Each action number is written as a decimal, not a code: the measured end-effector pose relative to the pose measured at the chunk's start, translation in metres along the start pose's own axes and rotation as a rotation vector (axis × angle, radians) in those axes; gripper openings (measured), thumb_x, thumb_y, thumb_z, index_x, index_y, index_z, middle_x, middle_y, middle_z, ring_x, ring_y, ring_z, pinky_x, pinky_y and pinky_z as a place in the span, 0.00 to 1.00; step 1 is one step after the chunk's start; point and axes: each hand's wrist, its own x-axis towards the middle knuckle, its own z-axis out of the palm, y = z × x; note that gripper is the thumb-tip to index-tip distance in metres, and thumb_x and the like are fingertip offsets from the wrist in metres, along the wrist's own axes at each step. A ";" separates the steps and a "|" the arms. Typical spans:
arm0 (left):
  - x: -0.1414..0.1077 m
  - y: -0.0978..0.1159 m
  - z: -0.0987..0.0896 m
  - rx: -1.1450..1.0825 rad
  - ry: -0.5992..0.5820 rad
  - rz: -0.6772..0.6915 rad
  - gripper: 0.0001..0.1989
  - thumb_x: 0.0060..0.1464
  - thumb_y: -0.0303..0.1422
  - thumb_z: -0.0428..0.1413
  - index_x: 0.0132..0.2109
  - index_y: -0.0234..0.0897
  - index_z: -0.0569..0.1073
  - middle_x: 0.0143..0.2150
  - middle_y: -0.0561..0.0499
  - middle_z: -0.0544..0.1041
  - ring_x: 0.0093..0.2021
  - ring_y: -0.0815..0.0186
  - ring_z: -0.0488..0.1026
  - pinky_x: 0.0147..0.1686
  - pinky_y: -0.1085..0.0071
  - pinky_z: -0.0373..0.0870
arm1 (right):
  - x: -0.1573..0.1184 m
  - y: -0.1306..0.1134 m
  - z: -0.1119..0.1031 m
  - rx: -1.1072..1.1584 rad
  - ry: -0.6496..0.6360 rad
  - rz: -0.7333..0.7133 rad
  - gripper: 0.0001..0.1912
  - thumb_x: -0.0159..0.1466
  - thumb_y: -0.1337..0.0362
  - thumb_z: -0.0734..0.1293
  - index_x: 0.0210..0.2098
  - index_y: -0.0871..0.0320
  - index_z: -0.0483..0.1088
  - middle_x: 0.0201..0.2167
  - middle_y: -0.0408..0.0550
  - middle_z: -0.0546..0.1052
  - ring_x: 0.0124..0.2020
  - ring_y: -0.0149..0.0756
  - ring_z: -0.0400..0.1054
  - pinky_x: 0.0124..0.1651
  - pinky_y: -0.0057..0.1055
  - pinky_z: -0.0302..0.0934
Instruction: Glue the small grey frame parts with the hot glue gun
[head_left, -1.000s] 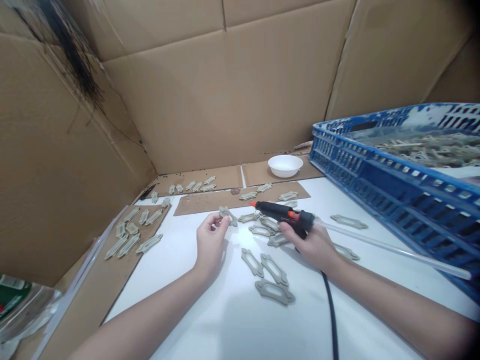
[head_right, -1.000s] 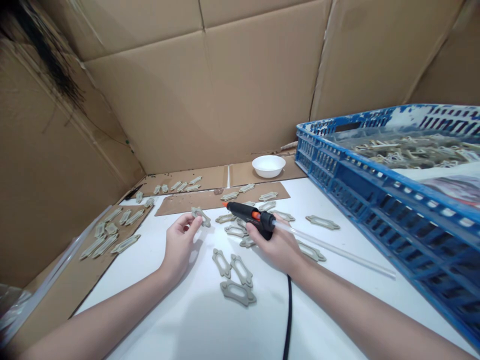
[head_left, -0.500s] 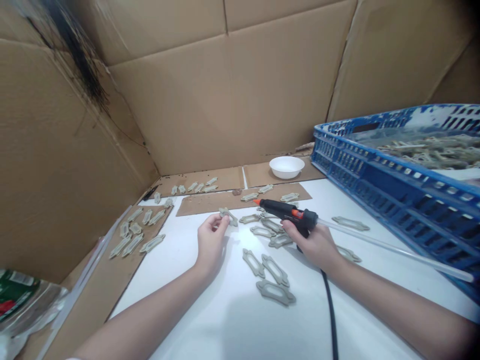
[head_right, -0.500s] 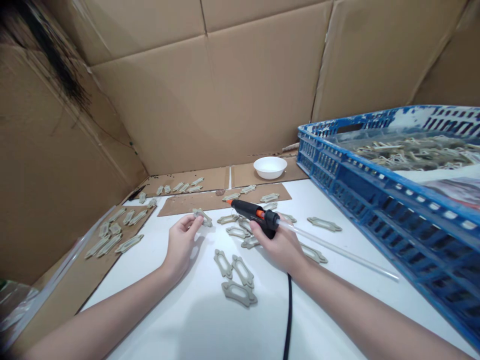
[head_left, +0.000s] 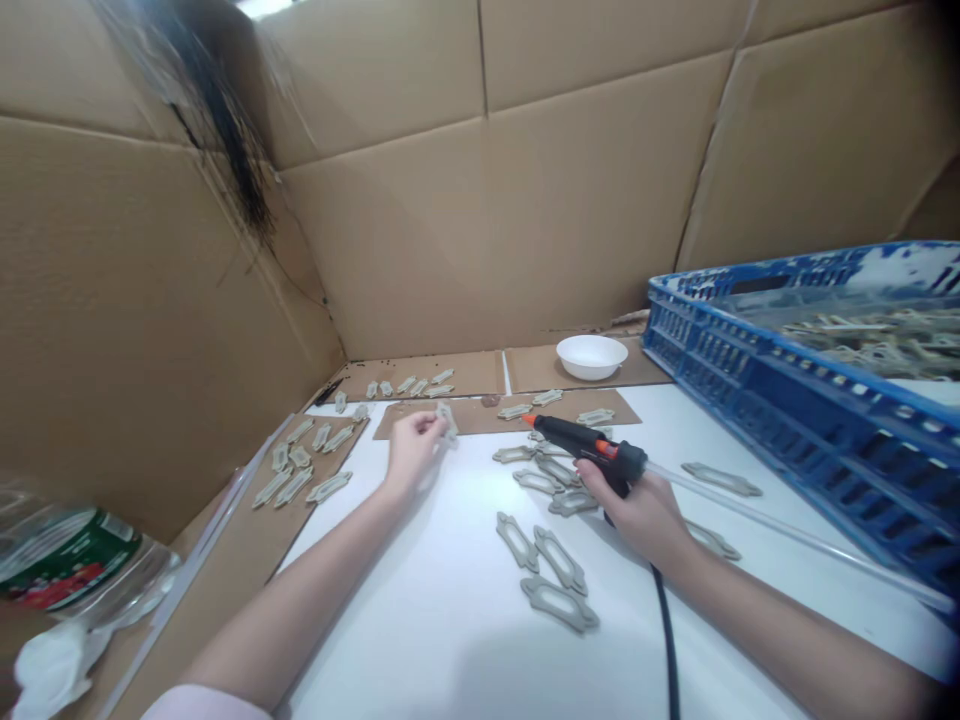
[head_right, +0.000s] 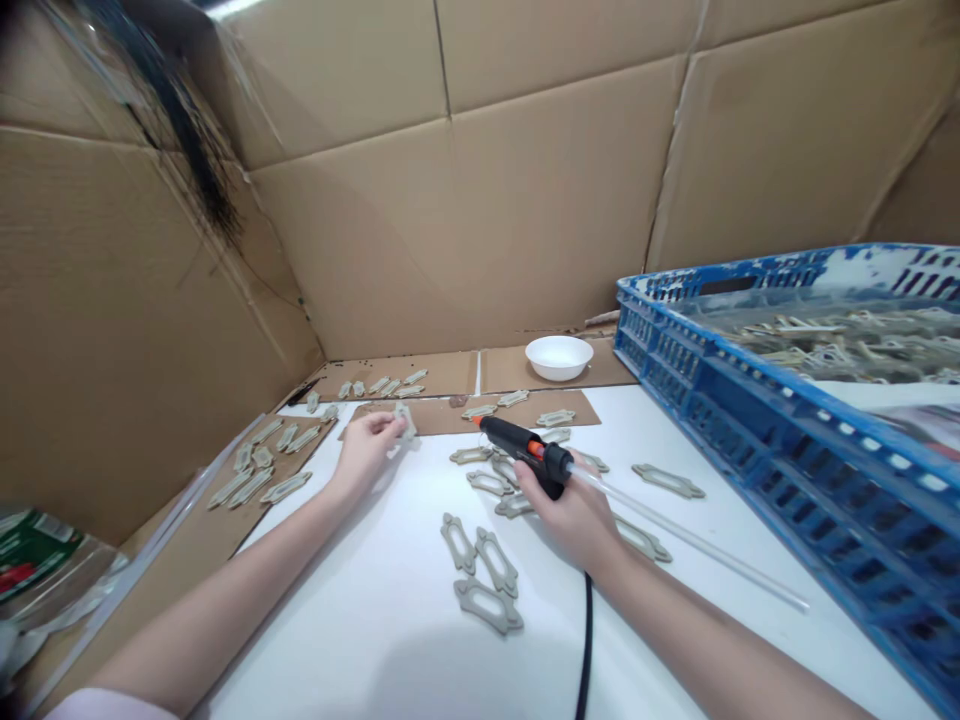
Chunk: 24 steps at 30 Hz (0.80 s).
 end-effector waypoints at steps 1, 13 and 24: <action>0.010 -0.002 -0.008 0.038 -0.012 -0.011 0.10 0.42 0.37 0.55 0.25 0.33 0.73 0.25 0.49 0.75 0.25 0.67 0.68 0.28 0.74 0.60 | 0.001 -0.001 0.000 0.001 0.002 0.001 0.23 0.56 0.46 0.56 0.27 0.58 0.71 0.24 0.48 0.74 0.30 0.43 0.68 0.30 0.33 0.60; 0.098 -0.043 -0.051 0.659 0.003 -0.299 0.16 0.55 0.35 0.49 0.49 0.33 0.65 0.47 0.46 0.67 0.43 0.64 0.68 0.40 0.61 0.68 | 0.001 -0.001 0.002 0.023 -0.009 -0.007 0.24 0.56 0.46 0.56 0.30 0.57 0.73 0.26 0.48 0.75 0.34 0.44 0.69 0.33 0.33 0.62; 0.092 -0.039 -0.053 0.986 -0.012 -0.238 0.17 0.51 0.43 0.49 0.37 0.34 0.72 0.38 0.43 0.75 0.43 0.57 0.70 0.41 0.63 0.63 | 0.001 -0.001 0.004 0.039 -0.019 0.007 0.24 0.55 0.45 0.56 0.31 0.56 0.73 0.28 0.49 0.75 0.35 0.46 0.69 0.34 0.35 0.62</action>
